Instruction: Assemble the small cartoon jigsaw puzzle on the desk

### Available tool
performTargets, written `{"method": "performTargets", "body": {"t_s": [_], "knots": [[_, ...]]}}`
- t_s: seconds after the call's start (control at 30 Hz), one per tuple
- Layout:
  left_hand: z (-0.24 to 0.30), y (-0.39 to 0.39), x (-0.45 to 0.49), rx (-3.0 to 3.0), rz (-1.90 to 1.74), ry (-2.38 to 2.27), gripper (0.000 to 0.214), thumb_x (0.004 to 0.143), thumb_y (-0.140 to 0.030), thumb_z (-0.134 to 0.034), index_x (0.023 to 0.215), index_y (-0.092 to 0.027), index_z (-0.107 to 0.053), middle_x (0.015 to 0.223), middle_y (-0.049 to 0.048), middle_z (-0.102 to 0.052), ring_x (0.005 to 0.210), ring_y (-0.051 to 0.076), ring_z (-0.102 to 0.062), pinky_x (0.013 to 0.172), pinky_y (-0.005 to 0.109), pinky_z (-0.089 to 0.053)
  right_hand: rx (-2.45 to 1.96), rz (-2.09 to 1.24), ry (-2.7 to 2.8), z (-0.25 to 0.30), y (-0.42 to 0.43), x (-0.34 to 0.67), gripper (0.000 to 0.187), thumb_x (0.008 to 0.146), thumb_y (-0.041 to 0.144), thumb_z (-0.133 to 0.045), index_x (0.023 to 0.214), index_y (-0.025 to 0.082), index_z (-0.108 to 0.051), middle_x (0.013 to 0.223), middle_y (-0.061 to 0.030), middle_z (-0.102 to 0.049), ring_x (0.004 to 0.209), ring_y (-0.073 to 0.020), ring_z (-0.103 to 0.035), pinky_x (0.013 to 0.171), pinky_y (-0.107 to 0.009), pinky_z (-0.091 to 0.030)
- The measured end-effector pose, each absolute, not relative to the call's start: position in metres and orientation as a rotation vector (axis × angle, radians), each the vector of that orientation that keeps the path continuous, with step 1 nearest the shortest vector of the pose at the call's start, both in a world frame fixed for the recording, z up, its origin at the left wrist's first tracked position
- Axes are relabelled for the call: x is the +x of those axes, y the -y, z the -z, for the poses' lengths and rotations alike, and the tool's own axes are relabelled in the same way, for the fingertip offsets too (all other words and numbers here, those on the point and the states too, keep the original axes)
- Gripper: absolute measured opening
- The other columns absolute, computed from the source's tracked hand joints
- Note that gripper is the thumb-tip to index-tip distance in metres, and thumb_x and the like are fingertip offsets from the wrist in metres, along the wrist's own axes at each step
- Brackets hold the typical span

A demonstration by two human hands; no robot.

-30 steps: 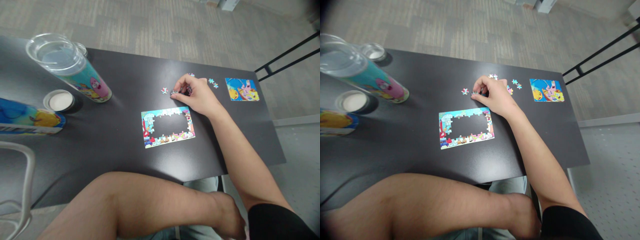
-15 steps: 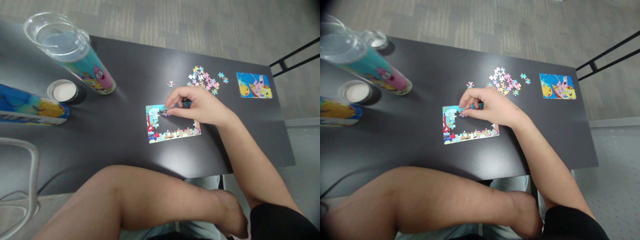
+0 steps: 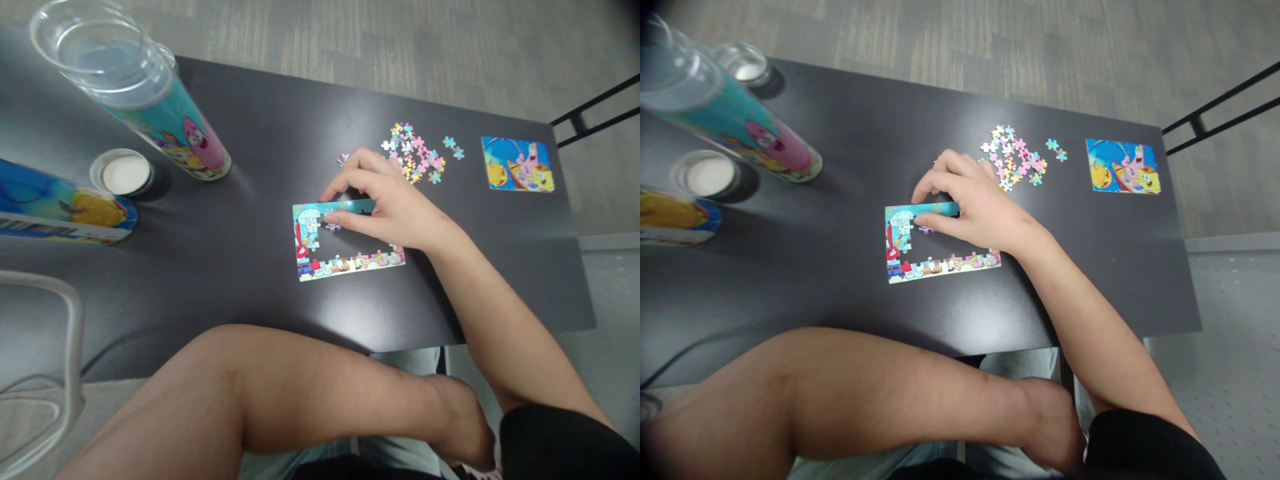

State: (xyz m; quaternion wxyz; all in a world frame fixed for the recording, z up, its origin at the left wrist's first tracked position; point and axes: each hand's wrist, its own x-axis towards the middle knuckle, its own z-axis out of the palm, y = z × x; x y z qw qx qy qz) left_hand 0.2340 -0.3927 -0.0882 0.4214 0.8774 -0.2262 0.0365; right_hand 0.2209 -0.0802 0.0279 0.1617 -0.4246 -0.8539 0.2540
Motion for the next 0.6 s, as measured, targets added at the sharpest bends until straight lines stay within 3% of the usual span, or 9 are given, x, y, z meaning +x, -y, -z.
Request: {"method": "performTargets", "body": {"t_s": [0.17, 0.43, 0.6], "knots": [[0.0867, 0.3956, 0.2351, 2.232, -0.056, 0.572, 0.039, 0.092, -0.023, -0.091, 0.06, -0.042, -0.076, 0.099, -0.0012, -0.087, 0.082, 0.018, -0.077, 0.05, 0.027, -0.02, -1.309, -0.684, 2.455, -0.0318, 0.0834, 0.2166, 0.021, 0.117, 0.042, -0.092, 0.136, 0.034, -0.091, 0.145, -0.0146, -0.079, 0.143, -0.0459, -0.073, 0.127, -0.071, -0.059], [0.0888, 0.3936, 0.2336, 2.284, -0.087, 0.622, 0.034, 0.099, -0.024, -0.083, 0.074, -0.047, -0.084, 0.114, -0.0032, -0.093, 0.088, 0.018, -0.083, 0.048, 0.031, -0.023, -1.306, -0.66, 2.478, -0.0314, 0.0872, 0.2178, 0.019, 0.12, 0.034, -0.086, 0.138, 0.034, -0.09, 0.146, -0.0139, -0.077, 0.145, -0.0451, -0.069, 0.127, -0.068, -0.055], [0.0882, 0.3933, 0.2331, 2.341, -0.112, 0.672, 0.04, 0.104, -0.021, -0.078, 0.079, -0.051, -0.087, 0.115, -0.0044, -0.094, 0.089, 0.015, -0.082, 0.051, 0.028, -0.033, -1.195, -0.661, 2.458, -0.0247, 0.0866, 0.2214, 0.02, 0.126, 0.043, -0.08, 0.141, 0.035, -0.089, 0.146, -0.0136, -0.077, 0.146, -0.0454, -0.071, 0.127, -0.071, -0.057]]}}
